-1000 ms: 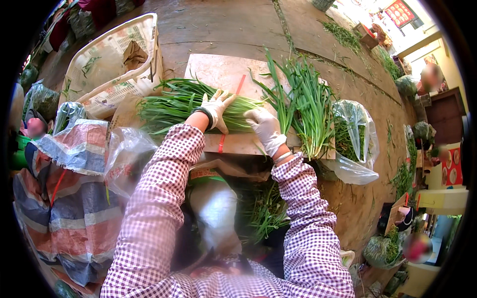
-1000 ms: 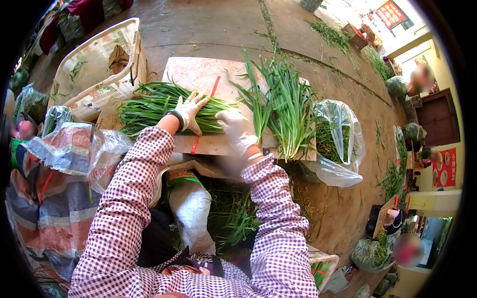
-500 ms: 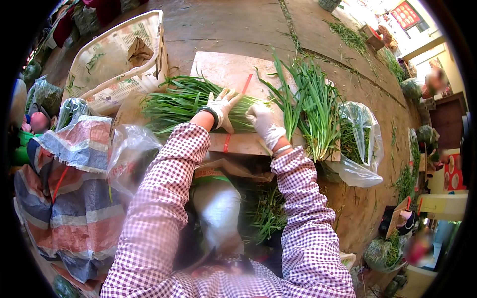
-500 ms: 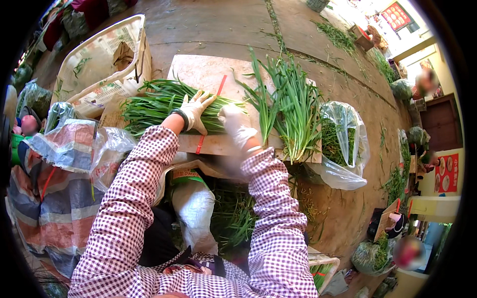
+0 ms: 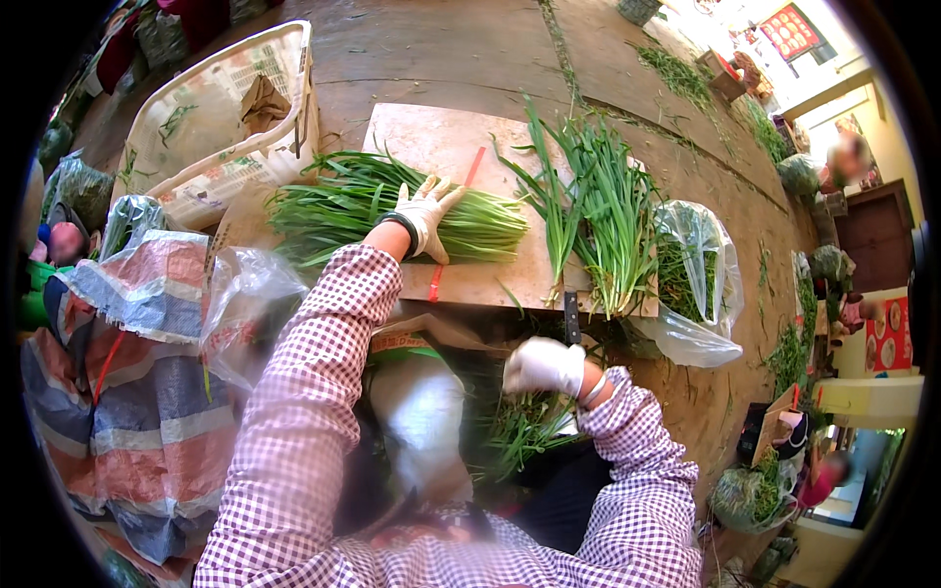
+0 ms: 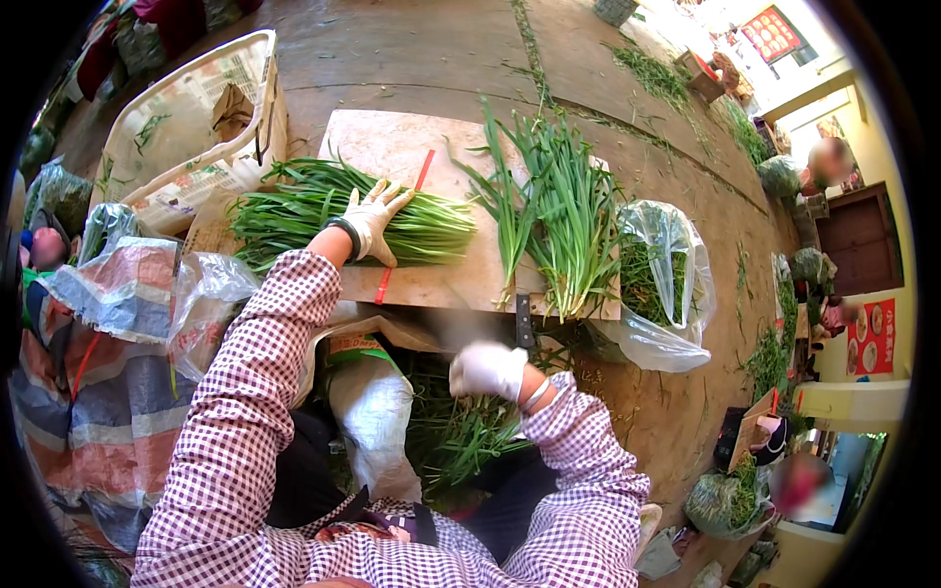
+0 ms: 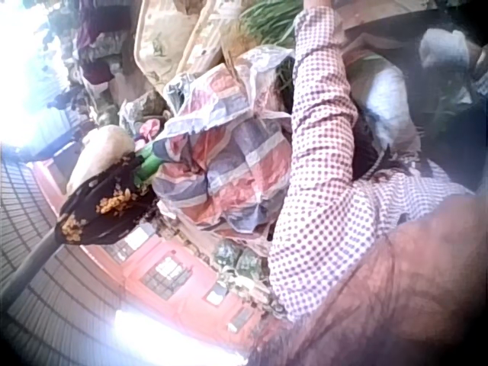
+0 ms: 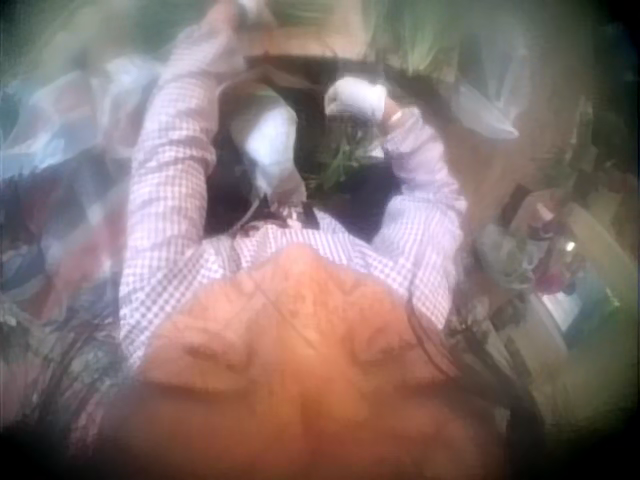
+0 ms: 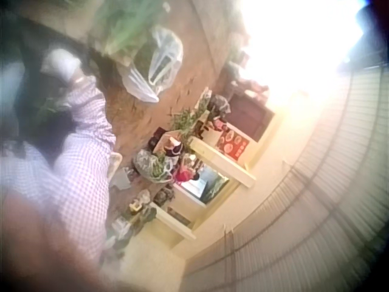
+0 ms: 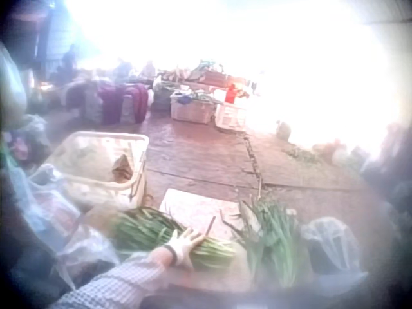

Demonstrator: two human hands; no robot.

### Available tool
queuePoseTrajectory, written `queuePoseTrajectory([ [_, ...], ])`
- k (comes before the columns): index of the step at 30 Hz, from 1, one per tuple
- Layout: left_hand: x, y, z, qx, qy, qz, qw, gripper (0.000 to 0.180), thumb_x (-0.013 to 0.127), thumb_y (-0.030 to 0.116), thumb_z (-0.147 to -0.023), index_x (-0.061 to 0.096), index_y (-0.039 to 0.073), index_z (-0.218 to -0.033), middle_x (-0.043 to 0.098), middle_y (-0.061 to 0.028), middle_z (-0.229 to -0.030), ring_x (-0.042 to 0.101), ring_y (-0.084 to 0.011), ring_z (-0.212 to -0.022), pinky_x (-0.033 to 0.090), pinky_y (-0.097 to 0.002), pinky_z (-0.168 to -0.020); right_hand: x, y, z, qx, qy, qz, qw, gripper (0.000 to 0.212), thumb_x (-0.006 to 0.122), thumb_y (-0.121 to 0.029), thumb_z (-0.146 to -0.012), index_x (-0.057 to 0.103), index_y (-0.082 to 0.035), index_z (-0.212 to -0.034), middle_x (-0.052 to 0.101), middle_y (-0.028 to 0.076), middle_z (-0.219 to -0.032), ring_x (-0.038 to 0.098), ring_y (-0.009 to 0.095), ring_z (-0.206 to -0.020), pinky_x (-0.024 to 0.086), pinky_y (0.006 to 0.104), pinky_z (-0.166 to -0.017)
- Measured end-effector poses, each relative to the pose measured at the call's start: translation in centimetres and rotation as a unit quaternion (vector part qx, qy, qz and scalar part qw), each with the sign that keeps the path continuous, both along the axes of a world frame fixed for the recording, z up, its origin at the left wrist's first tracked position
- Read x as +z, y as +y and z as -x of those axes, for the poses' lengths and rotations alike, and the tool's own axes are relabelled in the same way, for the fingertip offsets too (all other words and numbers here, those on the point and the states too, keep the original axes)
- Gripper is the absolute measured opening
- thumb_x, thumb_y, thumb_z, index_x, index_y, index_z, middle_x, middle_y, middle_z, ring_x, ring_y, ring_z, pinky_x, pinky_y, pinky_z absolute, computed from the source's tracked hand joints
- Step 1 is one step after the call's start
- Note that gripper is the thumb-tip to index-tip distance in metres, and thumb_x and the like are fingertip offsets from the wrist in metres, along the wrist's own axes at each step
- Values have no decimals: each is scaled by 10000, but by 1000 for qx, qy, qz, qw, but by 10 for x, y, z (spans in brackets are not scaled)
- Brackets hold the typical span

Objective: The person sorts and bundles green stalks, removing unwanted pieces by hand and with a knife, before tying them into bundles.

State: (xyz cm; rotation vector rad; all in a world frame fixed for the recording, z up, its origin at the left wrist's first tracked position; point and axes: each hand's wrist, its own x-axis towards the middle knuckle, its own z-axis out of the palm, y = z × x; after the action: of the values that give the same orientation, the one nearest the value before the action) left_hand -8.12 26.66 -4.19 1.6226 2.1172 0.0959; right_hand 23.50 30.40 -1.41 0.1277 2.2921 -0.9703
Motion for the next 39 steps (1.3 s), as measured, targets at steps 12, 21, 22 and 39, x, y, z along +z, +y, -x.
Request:
queuePoseTrajectory([
  [12,-1,2,-1,-1,-9,0,1000,1332,933,381,-454,166,231,-1532,164,-90,-1593,64,-317,-1482,104,-594,-1152,-40,154,134,-366,248,-218,870,180,737,-94,-773,700,-80,-948,687,101,-969,652,265,-893,502,333,-809],
  [21,-5,-1,3,-2,-12,-11,1000,1328,926,392,-440,182,233,-1529,169,-99,-1591,70,-323,-1480,105,-591,-1152,-33,138,105,-347,299,-284,843,177,558,-210,-866,673,-83,-908,659,172,-871,632,361,-850,490,404,-738],
  [22,-5,-1,3,-2,-13,-14,1000,1327,926,394,-439,185,233,-1528,171,-100,-1591,72,-324,-1480,106,-592,-1151,-30,137,100,-293,303,-318,849,237,499,-238,-884,666,-70,-881,664,173,-899,632,368,-882,487,435,-754],
  [39,0,0,-4,-6,16,5,1000,1360,922,405,-442,140,232,-1541,150,-95,-1598,72,-319,-1482,103,-602,-1147,39,-33,-159,-92,-68,-55,992,236,670,-341,-800,740,-152,-922,713,91,-943,681,282,-861,533,392,-797],
])
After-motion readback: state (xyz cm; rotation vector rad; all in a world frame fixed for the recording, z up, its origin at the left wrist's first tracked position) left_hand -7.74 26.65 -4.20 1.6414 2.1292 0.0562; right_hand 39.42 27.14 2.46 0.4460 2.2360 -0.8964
